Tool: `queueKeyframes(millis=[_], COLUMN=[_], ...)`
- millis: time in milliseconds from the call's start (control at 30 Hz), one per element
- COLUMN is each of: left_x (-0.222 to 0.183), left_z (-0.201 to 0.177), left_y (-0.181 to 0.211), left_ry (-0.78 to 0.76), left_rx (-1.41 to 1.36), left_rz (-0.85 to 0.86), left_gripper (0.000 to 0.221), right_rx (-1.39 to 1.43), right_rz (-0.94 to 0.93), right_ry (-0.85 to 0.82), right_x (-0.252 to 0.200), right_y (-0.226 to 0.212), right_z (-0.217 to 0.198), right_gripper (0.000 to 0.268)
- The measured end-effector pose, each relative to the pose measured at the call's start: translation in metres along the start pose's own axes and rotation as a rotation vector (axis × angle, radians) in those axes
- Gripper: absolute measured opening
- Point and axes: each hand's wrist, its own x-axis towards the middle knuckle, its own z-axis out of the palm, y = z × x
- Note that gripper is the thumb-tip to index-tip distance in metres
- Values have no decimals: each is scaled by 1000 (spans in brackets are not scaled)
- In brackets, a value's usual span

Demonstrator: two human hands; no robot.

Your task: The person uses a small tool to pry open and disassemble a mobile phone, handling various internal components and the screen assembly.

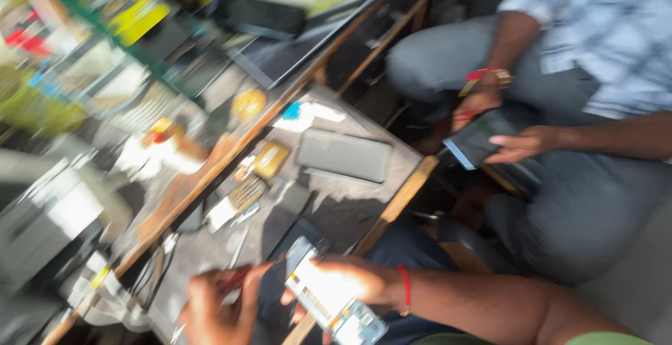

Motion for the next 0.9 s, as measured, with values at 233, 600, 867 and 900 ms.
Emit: queueKeyframes(millis=[233,600,867,900], left_x=[21,18,11,10], left_z=[-35,-35,-22,-18], left_y=[51,45,47,48], left_ry=[-201,-96,-48,-44], left_rx=[-276,-123,-364,-381], left_rz=[25,120,176,171], left_gripper=[35,51,45,46], right_rx=[-37,-104,-93,-85], right_rz=[19,10,15,25], right_ry=[109,104,96,59], right_x=[10,9,10,10], right_y=[-12,-12,-12,-13], right_z=[33,38,38,38], right_gripper=[58,56,66,67])
